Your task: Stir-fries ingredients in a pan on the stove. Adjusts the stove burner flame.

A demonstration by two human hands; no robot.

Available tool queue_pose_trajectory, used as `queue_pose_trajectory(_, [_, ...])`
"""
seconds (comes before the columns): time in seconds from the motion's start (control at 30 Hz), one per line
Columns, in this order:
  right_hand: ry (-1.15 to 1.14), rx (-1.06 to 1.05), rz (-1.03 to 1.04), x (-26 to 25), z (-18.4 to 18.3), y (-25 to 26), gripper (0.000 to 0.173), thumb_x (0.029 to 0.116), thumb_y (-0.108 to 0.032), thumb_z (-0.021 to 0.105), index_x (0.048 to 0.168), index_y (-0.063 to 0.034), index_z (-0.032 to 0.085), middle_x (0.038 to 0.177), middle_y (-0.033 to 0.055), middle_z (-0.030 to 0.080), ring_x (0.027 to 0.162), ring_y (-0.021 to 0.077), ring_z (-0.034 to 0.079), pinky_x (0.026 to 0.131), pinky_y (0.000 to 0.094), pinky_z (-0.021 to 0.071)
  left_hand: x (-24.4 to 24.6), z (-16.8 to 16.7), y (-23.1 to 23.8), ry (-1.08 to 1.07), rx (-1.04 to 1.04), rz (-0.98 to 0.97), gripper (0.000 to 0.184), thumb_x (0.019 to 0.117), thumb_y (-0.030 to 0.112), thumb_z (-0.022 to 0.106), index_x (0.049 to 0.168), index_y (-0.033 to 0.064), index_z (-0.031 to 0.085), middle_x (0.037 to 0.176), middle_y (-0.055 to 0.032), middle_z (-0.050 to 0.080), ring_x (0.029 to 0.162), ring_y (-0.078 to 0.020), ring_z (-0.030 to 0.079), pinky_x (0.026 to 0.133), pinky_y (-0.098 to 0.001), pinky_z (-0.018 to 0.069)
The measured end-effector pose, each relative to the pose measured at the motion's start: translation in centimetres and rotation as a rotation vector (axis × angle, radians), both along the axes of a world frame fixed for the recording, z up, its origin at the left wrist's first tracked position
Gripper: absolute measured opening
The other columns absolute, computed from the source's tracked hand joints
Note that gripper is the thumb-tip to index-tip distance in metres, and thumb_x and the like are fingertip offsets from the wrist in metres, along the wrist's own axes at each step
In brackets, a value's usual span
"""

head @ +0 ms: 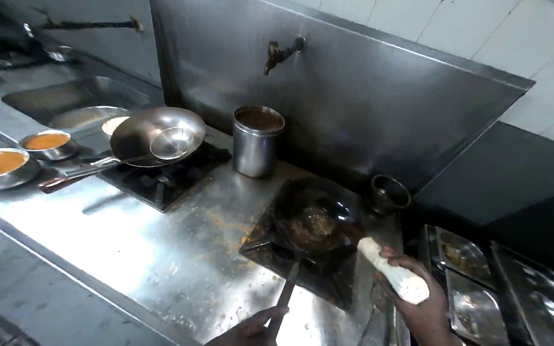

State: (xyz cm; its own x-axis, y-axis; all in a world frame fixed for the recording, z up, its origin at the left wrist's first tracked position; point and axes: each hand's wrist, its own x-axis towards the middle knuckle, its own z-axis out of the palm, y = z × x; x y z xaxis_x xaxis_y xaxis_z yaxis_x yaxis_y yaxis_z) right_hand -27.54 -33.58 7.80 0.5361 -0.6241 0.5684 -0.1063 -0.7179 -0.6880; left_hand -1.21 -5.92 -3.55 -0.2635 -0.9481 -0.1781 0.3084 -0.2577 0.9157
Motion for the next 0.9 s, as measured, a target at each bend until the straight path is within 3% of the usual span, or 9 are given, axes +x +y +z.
queue_pose_trajectory(0.07, [-0.123,0.044,-0.109,1.3,-2.4,-1.4,0.042,0.0785,-0.013,0.087,0.113,-0.0018,0.067,0.125,0.0125,0.069,0.124,0.0272,0.063,0.107,0.0439,0.0552,-0.6,-0.6,-0.8,0.002,-0.051,-0.050,0.049,0.1027,0.026,0.059,0.150,0.0193,0.049,0.104,-0.0102,0.067,0.087,-0.0174,0.065,0.079,-0.0359,0.0563])
queue_pose_trajectory(0.13, [-0.318,0.234,-0.196,3.5,-4.9,-1.6,0.047,0.0800,-0.009,0.085,0.118,0.0010,0.060,0.126,0.0148,0.067,0.121,0.0268,0.064,0.103,0.0421,0.0568,-0.4,0.0,-1.1,-0.089,-0.052,-0.079,0.037,0.1030,0.023,0.056,0.139,0.0165,0.060,0.098,-0.0059,0.067,0.083,-0.0140,0.063,0.078,-0.0331,0.0553])
queue_pose_trajectory(0.27, [-0.381,0.509,-0.181,4.0,-4.1,1.8,0.046,0.0795,-0.009,0.085,0.118,0.0006,0.063,0.117,0.0173,0.070,0.108,0.0297,0.069,0.089,0.0430,0.0622,1.7,2.0,0.5,-0.182,-0.012,-0.001,0.030,0.1044,0.025,0.055,0.133,0.0194,0.063,0.092,-0.0004,0.063,0.073,-0.0086,0.057,0.066,-0.0260,0.0502])
queue_pose_trajectory(0.37, [-0.189,0.424,-0.154,0.9,0.2,4.1,0.053,0.0744,-0.013,0.089,0.117,0.0000,0.061,0.117,0.0182,0.071,0.110,0.0336,0.069,0.092,0.0453,0.0621,3.4,2.2,0.7,-0.200,-0.014,-0.009,0.032,0.1046,0.030,0.054,0.134,0.0214,0.062,0.090,-0.0002,0.062,0.070,-0.0087,0.056,0.063,-0.0259,0.0491])
queue_pose_trajectory(0.47, [0.026,0.244,-0.254,-0.6,5.2,6.0,0.055,0.0736,-0.016,0.089,0.119,-0.0041,0.061,0.116,0.0086,0.072,0.110,0.0236,0.070,0.096,0.0383,0.0612,3.5,1.3,-0.4,-0.136,-0.010,-0.177,0.035,0.1040,0.033,0.055,0.137,0.0225,0.060,0.091,-0.0013,0.063,0.072,-0.0097,0.057,0.066,-0.0280,0.0504])
queue_pose_trajectory(0.57, [0.087,0.184,-0.343,0.8,7.9,7.5,0.055,0.0730,-0.016,0.088,0.120,-0.0057,0.061,0.115,0.0068,0.073,0.109,0.0218,0.070,0.096,0.0374,0.0611,3.1,0.3,-2.6,-0.154,-0.010,-0.360,0.035,0.1051,0.030,0.053,0.138,0.0179,0.057,0.086,-0.0036,0.063,0.068,-0.0107,0.057,0.065,-0.0291,0.0509])
queue_pose_trajectory(0.73, [0.077,0.382,-0.339,4.4,8.9,9.7,0.053,0.0731,-0.011,0.089,0.119,-0.0044,0.062,0.114,0.0138,0.073,0.104,0.0295,0.072,0.087,0.0424,0.0639,2.8,-3.4,-5.1,-0.333,-0.010,-0.498,0.037,0.1063,0.034,0.053,0.140,0.0175,0.056,0.095,-0.0105,0.069,0.072,-0.0194,0.066,0.069,-0.0390,0.0579])
queue_pose_trajectory(0.8, [0.145,0.336,-0.434,5.1,9.5,9.4,0.054,0.0735,-0.009,0.089,0.121,-0.0075,0.063,0.112,0.0075,0.075,0.103,0.0227,0.073,0.088,0.0388,0.0637,3.1,-3.7,-5.0,-0.358,-0.019,-0.510,0.038,0.1065,0.035,0.053,0.141,0.0192,0.055,0.098,-0.0109,0.069,0.075,-0.0207,0.067,0.071,-0.0402,0.0579])
queue_pose_trajectory(0.9, [0.175,0.089,-0.468,5.7,8.0,7.2,0.054,0.0735,-0.006,0.087,0.122,-0.0067,0.062,0.116,0.0031,0.072,0.108,0.0154,0.070,0.094,0.0366,0.0604,4.0,-3.7,-4.7,-0.366,-0.003,-0.536,0.038,0.1068,0.036,0.051,0.142,0.0229,0.054,0.098,-0.0098,0.069,0.075,-0.0197,0.067,0.070,-0.0389,0.0576])
